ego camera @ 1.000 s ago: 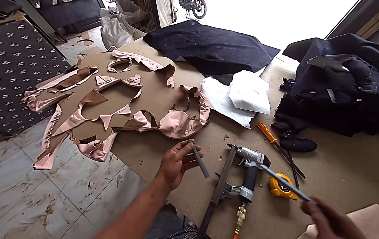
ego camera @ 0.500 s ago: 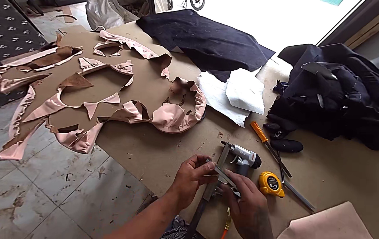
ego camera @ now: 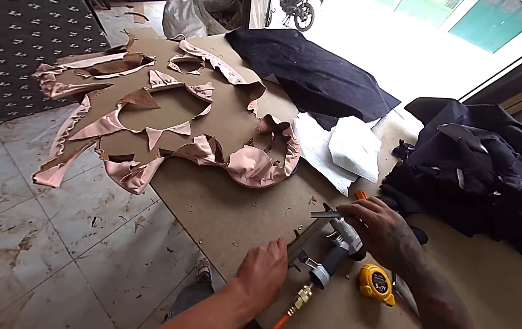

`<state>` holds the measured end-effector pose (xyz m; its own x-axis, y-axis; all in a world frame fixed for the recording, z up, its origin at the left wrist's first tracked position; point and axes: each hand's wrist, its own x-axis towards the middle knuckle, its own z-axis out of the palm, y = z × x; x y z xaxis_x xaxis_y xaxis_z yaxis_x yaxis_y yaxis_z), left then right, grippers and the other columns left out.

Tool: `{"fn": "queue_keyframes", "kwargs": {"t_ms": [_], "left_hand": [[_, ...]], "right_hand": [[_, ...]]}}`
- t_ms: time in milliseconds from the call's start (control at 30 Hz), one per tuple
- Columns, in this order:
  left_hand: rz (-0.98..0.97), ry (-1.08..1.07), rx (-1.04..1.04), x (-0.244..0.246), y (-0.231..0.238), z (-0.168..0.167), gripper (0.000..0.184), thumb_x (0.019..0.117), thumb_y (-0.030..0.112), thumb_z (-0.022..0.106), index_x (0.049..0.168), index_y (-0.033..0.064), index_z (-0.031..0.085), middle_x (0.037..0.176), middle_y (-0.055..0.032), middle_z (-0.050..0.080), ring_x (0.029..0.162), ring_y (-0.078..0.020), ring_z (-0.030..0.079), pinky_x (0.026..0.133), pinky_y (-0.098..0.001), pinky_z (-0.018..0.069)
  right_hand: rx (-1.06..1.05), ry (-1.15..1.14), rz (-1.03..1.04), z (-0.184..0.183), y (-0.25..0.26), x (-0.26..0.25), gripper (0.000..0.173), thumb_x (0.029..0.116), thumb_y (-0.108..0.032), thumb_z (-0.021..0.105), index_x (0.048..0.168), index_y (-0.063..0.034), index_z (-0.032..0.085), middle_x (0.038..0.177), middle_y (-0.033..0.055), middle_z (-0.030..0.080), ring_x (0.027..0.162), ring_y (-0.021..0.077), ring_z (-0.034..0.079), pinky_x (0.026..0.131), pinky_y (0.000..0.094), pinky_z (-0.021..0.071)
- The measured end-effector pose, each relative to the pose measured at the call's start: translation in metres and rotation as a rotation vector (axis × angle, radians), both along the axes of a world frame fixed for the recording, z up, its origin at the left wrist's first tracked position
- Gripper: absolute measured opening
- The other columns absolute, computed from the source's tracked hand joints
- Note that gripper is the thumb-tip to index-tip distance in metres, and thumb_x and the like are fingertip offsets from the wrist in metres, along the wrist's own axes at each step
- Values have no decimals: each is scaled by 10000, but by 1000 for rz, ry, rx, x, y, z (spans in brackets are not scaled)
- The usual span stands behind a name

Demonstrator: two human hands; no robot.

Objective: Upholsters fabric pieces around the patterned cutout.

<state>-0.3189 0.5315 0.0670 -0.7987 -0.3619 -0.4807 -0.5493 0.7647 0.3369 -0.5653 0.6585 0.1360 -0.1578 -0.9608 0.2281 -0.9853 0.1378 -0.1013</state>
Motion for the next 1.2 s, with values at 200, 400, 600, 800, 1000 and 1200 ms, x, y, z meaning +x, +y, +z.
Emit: {"fn": "queue_keyframes", "kwargs": {"t_ms": [200, 400, 600, 800, 1000, 1200], "left_hand": [[-46, 637, -203, 25, -27, -24, 583, 965, 647, 560, 1278, 171, 681, 949, -20, 715, 749, -158, 715, 602, -359, 607], [-135, 804, -338, 33, -19, -16, 460, 998, 553, 564, 1189, 158, 704, 837, 0, 652, 663, -124, 654, 536, -280, 546], [-160, 821, -373, 36, -23, -16, 447, 1000, 538, 565, 1181, 153, 703, 832, 6, 654, 660, -120, 651, 537, -271, 539], [-251, 855, -441, 37, -25, -9, 424, 1008, 512, 554, 1187, 153, 691, 807, 6, 636, 661, -133, 640, 547, -279, 533], [-305, 851, -446, 47, -37, -2, 420, 1011, 500, 553, 1220, 161, 686, 822, 1, 646, 686, -144, 653, 568, -289, 545], [-307, 889, -422, 67, -51, -3, 423, 1003, 514, 571, 1230, 175, 685, 832, 2, 662, 707, -142, 663, 586, -294, 554]], "right_hand": [[80, 136, 127, 33, -11, -12, 202, 973, -209, 613, 1089, -312, 742, 984, -102, 678, 970, 124, 625, 770, 320, 543], [108, 194, 180, 54, 7, -1, 233, 963, -184, 576, 1055, -307, 751, 950, -95, 670, 948, 133, 623, 780, 342, 534], [92, 183, 130, 64, 27, 9, 245, 982, -215, 542, 1085, -318, 739, 1001, -96, 694, 973, 148, 641, 779, 359, 542], [72, 155, 138, 35, 35, 29, 261, 987, -191, 559, 1131, -335, 722, 1002, -95, 700, 979, 143, 644, 800, 357, 536], [61, 206, 90, 43, 47, 38, 248, 975, -189, 563, 1107, -312, 734, 964, -73, 696, 942, 177, 635, 765, 381, 521], [-129, 74, 52, 23, 51, 77, 376, 998, -329, 632, 1374, -352, 641, 1408, -52, 645, 1350, 231, 556, 1146, 533, 422]]}}
